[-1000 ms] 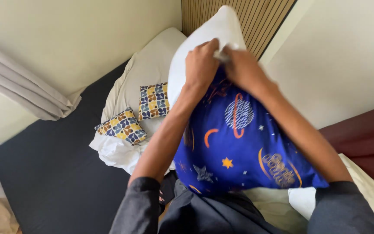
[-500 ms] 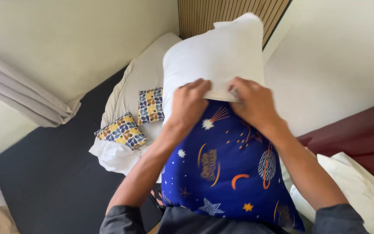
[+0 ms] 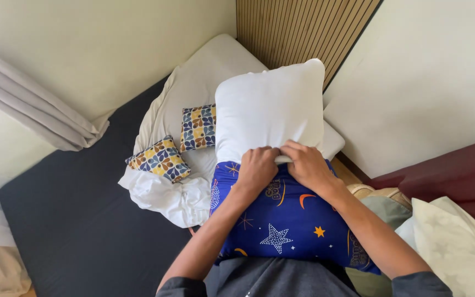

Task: The person inserts a white pillow into a blue pillowcase with a space-themed pattern. They hold the pillow and case, pull the fabric over the corners, and smooth the material to fit the pillow inside.

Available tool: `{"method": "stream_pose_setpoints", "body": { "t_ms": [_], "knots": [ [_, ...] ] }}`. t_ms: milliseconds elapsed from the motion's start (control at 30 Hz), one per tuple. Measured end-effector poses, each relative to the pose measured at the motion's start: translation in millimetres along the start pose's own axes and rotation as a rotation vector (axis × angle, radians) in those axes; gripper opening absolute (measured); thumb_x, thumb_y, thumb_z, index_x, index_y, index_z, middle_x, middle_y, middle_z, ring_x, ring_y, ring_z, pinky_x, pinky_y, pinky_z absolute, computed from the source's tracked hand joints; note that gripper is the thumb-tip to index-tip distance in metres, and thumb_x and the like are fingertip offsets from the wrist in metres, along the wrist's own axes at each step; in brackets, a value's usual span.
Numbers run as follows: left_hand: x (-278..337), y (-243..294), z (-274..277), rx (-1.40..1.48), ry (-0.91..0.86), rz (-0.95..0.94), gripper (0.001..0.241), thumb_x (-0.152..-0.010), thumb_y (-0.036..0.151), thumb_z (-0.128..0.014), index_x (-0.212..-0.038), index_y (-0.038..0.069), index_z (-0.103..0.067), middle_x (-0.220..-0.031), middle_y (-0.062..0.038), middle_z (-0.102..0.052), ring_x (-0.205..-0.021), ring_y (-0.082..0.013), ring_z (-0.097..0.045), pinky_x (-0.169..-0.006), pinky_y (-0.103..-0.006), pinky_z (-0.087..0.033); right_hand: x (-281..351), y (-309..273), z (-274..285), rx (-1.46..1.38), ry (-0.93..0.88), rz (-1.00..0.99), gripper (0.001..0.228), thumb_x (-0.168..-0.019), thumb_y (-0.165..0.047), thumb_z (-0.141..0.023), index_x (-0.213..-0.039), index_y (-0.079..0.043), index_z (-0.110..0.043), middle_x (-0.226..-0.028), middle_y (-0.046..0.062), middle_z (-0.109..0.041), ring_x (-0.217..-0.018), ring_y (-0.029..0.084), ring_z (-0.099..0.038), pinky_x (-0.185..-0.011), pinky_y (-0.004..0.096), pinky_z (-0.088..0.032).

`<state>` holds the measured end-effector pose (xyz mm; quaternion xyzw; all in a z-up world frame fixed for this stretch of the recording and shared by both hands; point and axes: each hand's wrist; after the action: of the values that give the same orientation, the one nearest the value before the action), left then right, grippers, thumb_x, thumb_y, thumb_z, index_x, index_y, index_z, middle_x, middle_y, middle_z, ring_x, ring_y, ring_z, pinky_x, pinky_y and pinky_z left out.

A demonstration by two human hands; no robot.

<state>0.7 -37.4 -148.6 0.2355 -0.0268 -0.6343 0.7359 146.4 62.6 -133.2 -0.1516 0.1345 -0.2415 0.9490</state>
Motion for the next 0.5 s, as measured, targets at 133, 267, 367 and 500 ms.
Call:
{"method": "stream_pose_setpoints", "body": {
  "t_ms": [133, 267, 367, 500],
  "knots": [
    [9.4, 20.1, 39.6, 0.113, -0.013, 0.033, 0.035, -0.083, -0.009, -0.051, -0.097, 0.01, -0.077, -0.072, -0.006, -0.073, -0.062, -0.0296, -0.074, -0.06, -0.0369, -0.062, 6.6, 14.9, -11.9, -0.022, -0.024, -0.048, 0.032, -0.08, -0.01, -0.049, -0.097, -0.024, -0.073, -0.09, 0.004, -0.071, -0.091, 0.042, -0.069, -0.071, 0.056, -0.059],
    [4.4, 21.5, 69.2, 0.182, 0.053, 0.006, 0.035, -0.079, -0.007, -0.052, -0.095, 0.011, -0.077, -0.07, -0.005, -0.072, -0.06, -0.0293, -0.073, -0.057, -0.0372, -0.061, 7.4, 4.8, -3.1, 0.041, 0.109, -0.031, 0.039, -0.079, -0.011, -0.051, -0.1, -0.031, -0.077, -0.087, -0.005, -0.074, -0.09, 0.03, -0.073, -0.073, 0.044, -0.06],
    [7.6, 10.6, 79.6, 0.175, 0.088, -0.044, 0.035, -0.078, -0.005, -0.052, -0.095, 0.014, -0.077, -0.069, -0.004, -0.073, -0.061, -0.0288, -0.074, -0.057, -0.0364, -0.061, 5.5, -3.7, -3.3, 0.049, 0.139, 0.018, 0.04, -0.076, -0.011, -0.051, -0.096, -0.033, -0.078, -0.079, -0.007, -0.072, -0.085, 0.027, -0.072, -0.07, 0.041, -0.059],
    [23.8, -12.3, 52.6, 0.141, 0.019, -0.017, 0.043, -0.074, -0.002, -0.052, -0.101, 0.016, -0.08, -0.076, -0.008, -0.076, -0.065, -0.0369, -0.074, -0.06, -0.0467, -0.063, 11.5, -15.1, -7.3, 0.019, 0.037, 0.041, 0.032, -0.073, -0.011, -0.054, -0.093, -0.024, -0.075, -0.085, -0.002, -0.075, -0.093, 0.029, -0.072, -0.074, 0.044, -0.06]
  ]
}}
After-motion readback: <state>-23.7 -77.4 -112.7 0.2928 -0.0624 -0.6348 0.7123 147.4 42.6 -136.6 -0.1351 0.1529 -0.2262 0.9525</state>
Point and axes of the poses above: each hand's wrist, its own x-axis away from the middle knuckle, its own z-axis out of the back of the hand, y = z × x
